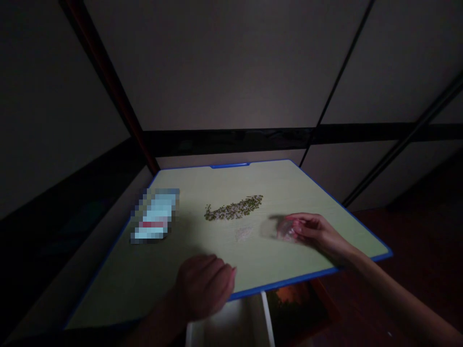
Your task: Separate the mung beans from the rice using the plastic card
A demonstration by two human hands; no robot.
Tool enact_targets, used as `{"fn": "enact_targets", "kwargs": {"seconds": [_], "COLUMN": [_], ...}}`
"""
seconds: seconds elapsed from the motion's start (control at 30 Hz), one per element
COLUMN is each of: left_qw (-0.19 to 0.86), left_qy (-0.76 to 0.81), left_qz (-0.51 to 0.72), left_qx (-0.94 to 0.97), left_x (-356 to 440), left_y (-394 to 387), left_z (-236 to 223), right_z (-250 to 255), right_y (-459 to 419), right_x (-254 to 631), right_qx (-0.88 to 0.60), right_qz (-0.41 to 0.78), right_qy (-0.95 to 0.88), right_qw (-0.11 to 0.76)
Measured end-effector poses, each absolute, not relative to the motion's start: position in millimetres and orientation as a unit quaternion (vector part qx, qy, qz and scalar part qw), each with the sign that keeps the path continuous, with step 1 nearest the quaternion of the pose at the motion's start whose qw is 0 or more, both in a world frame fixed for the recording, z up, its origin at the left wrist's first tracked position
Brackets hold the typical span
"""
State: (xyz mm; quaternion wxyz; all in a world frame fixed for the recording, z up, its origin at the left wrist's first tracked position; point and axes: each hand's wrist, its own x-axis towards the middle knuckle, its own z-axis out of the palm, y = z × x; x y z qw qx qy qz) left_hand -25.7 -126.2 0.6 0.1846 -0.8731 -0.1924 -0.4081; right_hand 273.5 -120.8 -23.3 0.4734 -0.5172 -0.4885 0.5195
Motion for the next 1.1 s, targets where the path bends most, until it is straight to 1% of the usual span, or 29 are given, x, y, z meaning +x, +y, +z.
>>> {"fn": "enact_targets", "kwargs": {"seconds": [0.07,0.17,0.27,0.33,0.43,0.47,0.6,0.73,0.8,0.93,1.1], "left_qw": [0.225,0.275,0.269,0.206,0.039,0.0,-0.087,-0.192,-0.211,-0.196,-0.206], "left_qy": [-0.188,-0.201,-0.22,-0.258,-0.352,-0.37,-0.438,-0.534,-0.549,-0.569,-0.589], "left_qz": [-0.373,-0.324,-0.315,-0.332,-0.407,-0.428,-0.467,-0.513,-0.513,-0.469,-0.426], "left_qx": [-0.88,-0.882,-0.884,-0.884,-0.842,-0.825,-0.763,-0.644,-0.625,-0.646,-0.655], "left_x": [-31.7,-36.2,-43.5,-48.7,-51.4,-50.7,-44.8,-44.0,-44.9,-44.3,-41.2], "left_y": [-101.4,-68.2,-38.8,-23.9,-13.3,-12.5,-11.2,-1.7,2.8,3.3,1.2], "left_z": [10.5,17.7,19.9,17.5,8.3,4.7,-6.0,-10.8,-12.0,-11.7,-8.9], "right_z": [-21.1,-14.9,-8.3,-6.9,-11.3,-13.8,-20.9,-19.4,-19.3,-23.5,-25.4], "right_y": [-106.0,-81.2,-57.9,-45.2,-32.7,-30.6,-32.9,-44.7,-49.8,-54.7,-54.9], "right_x": [264.8,250.5,240.2,237.7,240.0,241.1,237.9,218.3,207.6,195.8,196.7], "right_qx": [-0.508,-0.496,-0.488,-0.489,-0.496,-0.5,-0.517,-0.53,-0.532,-0.541,-0.563], "right_qz": [0.521,0.523,0.519,0.506,0.469,0.453,0.4,0.398,0.395,0.361,0.339], "right_qy": [-0.462,-0.441,-0.439,-0.441,-0.447,-0.449,-0.464,-0.49,-0.506,-0.578,-0.586], "right_qw": [0.507,0.535,0.548,0.557,0.578,0.586,0.597,0.565,0.553,0.493,0.473]}}
